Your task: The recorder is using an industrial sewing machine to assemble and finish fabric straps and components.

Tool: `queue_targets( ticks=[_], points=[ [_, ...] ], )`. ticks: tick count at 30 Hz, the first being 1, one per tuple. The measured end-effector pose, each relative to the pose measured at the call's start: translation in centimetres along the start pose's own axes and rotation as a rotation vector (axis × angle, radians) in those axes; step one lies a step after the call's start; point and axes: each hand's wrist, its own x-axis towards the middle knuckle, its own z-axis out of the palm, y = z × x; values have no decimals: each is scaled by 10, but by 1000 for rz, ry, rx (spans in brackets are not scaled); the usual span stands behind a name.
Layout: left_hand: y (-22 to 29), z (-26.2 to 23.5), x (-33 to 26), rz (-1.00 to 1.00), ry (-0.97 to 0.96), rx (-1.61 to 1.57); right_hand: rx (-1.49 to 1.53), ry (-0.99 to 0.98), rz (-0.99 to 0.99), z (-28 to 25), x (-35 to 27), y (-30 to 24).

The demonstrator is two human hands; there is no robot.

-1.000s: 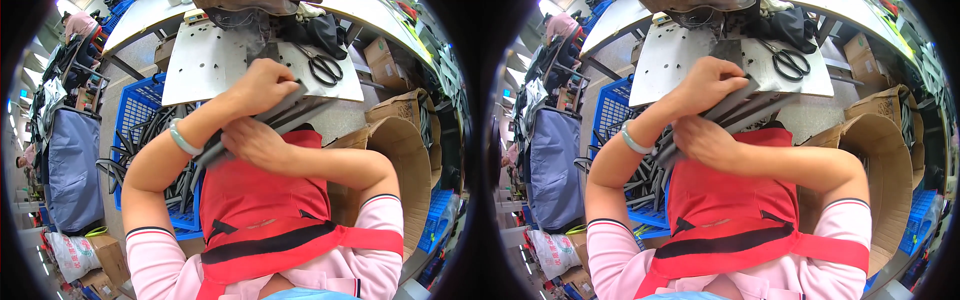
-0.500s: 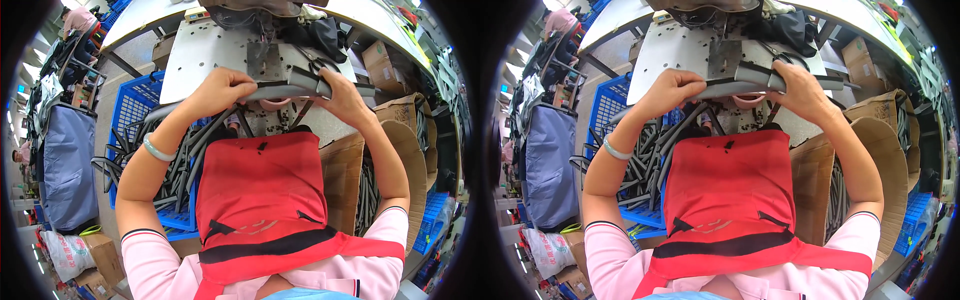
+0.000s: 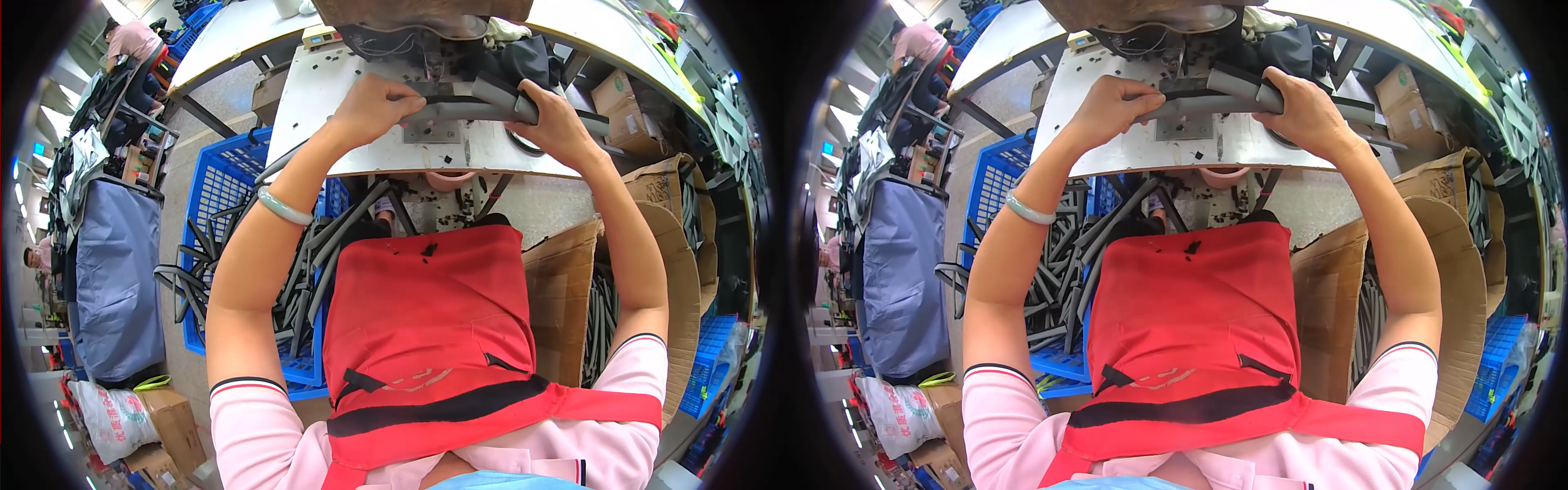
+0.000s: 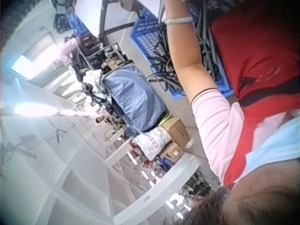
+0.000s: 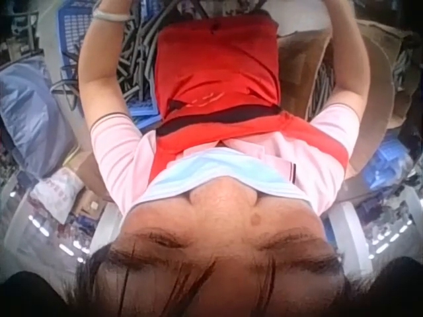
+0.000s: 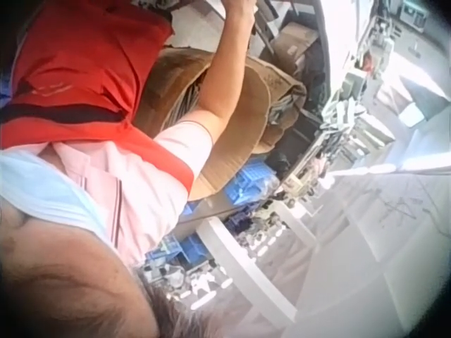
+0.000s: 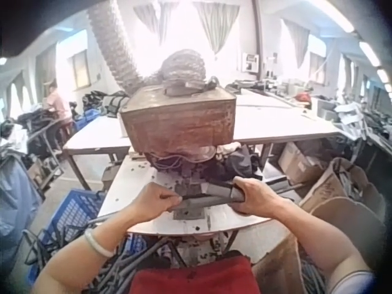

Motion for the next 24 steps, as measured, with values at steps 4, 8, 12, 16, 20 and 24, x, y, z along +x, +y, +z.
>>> queue_targets(
  ticks=[4,8,12,16,20,24],
  points=[
    [-5,-2,5,24,13,2,-1,-13,-14,-1,6,2],
    [-10,-4,9,26,16,-24,-19,-13,-15,-4,9,-2],
    [-10,-5,17,44,22,-50,-34,85,-56,3,15,11],
    [-9,-4,29,35,51,-55,-18,29,-22,8,35,21],
    [-19,-8,24,30,52,-63,-35,75,-53,2,27,24],
    [-31,-20,5,136,121,19,125,123,28,-6,-5,23]
  ],
)
